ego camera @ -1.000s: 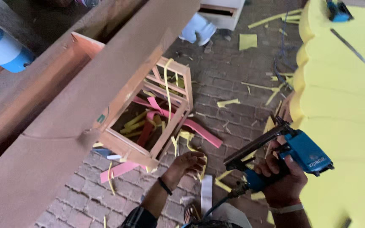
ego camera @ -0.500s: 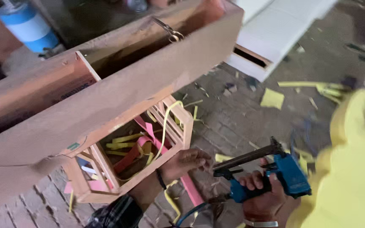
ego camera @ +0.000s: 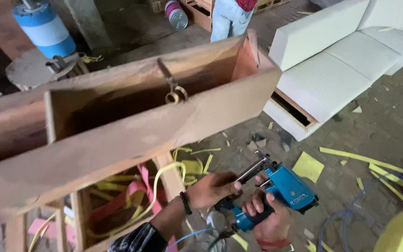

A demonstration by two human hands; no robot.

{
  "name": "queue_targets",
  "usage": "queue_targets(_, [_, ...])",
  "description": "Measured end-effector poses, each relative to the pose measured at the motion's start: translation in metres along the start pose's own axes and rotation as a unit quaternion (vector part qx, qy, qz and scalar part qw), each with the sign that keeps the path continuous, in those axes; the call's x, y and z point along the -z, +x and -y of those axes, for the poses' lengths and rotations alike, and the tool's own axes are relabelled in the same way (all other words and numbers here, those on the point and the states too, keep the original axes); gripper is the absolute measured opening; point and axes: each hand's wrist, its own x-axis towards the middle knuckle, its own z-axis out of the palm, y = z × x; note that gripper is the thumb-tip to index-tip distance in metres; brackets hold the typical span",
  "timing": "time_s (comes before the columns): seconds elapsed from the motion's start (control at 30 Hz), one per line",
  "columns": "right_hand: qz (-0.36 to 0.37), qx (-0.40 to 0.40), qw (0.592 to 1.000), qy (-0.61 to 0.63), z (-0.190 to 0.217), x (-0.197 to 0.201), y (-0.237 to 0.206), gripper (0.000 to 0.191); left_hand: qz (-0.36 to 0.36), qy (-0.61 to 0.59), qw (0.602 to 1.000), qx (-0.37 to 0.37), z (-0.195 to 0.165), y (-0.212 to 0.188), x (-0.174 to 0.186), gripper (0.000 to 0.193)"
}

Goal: The person cuts fabric with scissors and staples brown fabric onto a long wooden furniture frame using a pneumatic nail gun, folding and pressing the fabric over the edges and stapling along the sides to cover the frame.

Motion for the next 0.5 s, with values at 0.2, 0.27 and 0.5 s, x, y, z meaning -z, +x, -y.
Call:
queue_targets(0.2, [-0.015,-0.063,0.997,-0.033,0.051,0.036,0.173,0.060,-0.339,0.257,0.894,-0.138,0.040,0.162,0.151,0.015])
queue_targets(0.27, [-0.019,-0.082,0.996,-0.037,0.070,0.039,0.234,0.060,-0.482,0.330,0.811,-0.029,0.037,0.187,0.212,0.043])
queue_targets(0.5, [0.059,-0.089,0.994,-0.026,0.119,0.075,0.394,0.062,-0.473,0.256,0.747,0.390,0.054,0.240,0.320,0.076])
